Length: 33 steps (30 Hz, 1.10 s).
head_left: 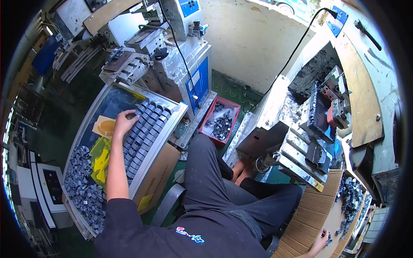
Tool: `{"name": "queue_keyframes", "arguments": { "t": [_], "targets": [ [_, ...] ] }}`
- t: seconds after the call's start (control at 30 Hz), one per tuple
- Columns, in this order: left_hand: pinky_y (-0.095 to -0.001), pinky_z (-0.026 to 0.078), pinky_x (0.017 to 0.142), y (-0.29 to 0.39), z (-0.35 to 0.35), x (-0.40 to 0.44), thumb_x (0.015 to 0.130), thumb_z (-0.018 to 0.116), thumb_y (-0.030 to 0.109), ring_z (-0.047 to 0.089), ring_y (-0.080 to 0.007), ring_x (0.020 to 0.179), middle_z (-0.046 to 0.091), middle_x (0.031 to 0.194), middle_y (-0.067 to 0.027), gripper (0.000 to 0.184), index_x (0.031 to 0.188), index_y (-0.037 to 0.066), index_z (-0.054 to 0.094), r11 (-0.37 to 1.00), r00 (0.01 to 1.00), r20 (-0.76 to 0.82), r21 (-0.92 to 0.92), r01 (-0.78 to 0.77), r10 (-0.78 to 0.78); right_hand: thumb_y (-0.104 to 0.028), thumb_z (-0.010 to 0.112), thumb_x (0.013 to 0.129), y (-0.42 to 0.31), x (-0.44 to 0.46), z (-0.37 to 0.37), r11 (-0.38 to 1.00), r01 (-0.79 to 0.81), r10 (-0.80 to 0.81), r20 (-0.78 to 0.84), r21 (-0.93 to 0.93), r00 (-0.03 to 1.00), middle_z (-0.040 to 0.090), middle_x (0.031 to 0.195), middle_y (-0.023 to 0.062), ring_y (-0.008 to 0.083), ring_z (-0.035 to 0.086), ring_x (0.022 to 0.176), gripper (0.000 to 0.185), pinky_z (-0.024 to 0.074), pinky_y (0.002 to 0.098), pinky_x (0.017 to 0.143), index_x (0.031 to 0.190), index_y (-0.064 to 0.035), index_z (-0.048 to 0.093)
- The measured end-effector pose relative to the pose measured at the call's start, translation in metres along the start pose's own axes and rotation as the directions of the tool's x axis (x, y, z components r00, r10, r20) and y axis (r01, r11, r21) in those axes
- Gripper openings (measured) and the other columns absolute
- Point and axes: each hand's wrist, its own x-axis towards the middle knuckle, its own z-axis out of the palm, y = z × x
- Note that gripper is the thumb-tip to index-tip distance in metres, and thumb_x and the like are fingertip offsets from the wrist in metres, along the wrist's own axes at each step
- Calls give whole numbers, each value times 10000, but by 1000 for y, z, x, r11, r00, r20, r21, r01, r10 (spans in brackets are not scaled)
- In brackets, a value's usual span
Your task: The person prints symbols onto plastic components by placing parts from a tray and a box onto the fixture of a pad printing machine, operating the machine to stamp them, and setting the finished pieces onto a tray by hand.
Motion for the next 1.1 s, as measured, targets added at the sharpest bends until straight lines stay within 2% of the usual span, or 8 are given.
{"name": "queue_keyframes", "arguments": {
  "t": [0.4, 0.5, 0.6, 0.7, 0.77, 0.93, 1.03, 1.1],
  "targets": [
    [-269, 510, 713, -14, 4, 8, 865, 732, 212, 619, -125, 723, 731, 884, -88, 311, 1064, -26, 715, 981, 993, -114, -191, -39, 17, -148, 731, 828, -54, -20, -25, 998, -6, 0, 85, 69, 996, 689, 802, 109, 175, 622, 744, 202, 498, 309, 704, 940, 12, 680],
    [-264, 504, 707, 5, -3, 1, 907, 695, 198, 616, -115, 725, 726, 867, -78, 271, 1055, -28, 714, 980, 970, -243, -188, -70, 22, -362, 674, 872, -124, -50, -62, 994, -103, 97, 129, 41, 987, 727, 1042, 149, 312, 671, 953, 366, 490, 412, 918, 947, -9, 736],
    [-263, 499, 707, 47, -12, -19, 935, 666, 184, 615, -113, 730, 720, 853, -71, 241, 1052, -21, 714, 983, 940, -335, -145, -109, 55, -319, 638, 935, -119, -49, -76, 978, -203, 175, 325, 55, 929, 691, 1084, 251, 324, 665, 1054, 442, 485, 427, 956, 1088, 96, 641],
    [-274, 486, 706, 89, -3, -40, 952, 642, 179, 634, -132, 766, 729, 882, -77, 218, 1054, 3, 720, 963, 929, -352, -191, -188, 112, -114, 752, 785, -26, -27, -32, 980, -93, 59, 189, 177, 980, 673, 744, 96, 159, 600, 701, 183, 490, 301, 696, 851, 41, 679],
    [-280, 477, 703, 127, 13, -60, 957, 634, 185, 644, -142, 783, 735, 903, -82, 219, 1053, 8, 721, 937, 931, -337, -259, -233, 138, -127, 719, 830, -52, -35, -41, 992, -95, 74, 229, 79, 971, 664, 774, 113, 189, 596, 721, 186, 493, 334, 710, 890, 41, 663],
    [-291, 493, 858, 205, 83, -123, 948, 636, 211, 662, -158, 929, 723, 994, -73, 214, 1037, 35, 717, 913, 967, 38, -341, -223, 250, -110, 753, 835, -52, -34, -33, 993, -25, 35, -92, 115, 995, 602, 712, 75, 189, 574, 662, 203, 489, 343, 646, 829, 10, 589],
    [-391, 501, 908, 186, 167, -158, 895, 666, 252, 658, -319, 1029, 707, 1064, -128, 246, 1001, 38, 723, 841, 806, 273, -310, -443, 525, -168, 736, 887, -75, -35, -35, 911, -116, 213, -212, 396, 954, 580, 717, 48, 147, 546, 603, 251, 462, 290, 564, 809, -12, 555],
    [-430, 422, 1019, 160, 225, -195, 863, 675, 294, 623, -294, 1104, 691, 1100, -125, 264, 990, 69, 730, 845, 695, 484, -255, -470, 532, -198, 716, 913, -101, -39, -44, 857, -65, 236, -278, 510, 931, 590, 748, 40, 117, 532, 581, 222, 432, 256, 524, 875, -13, 599]
  ]
}}
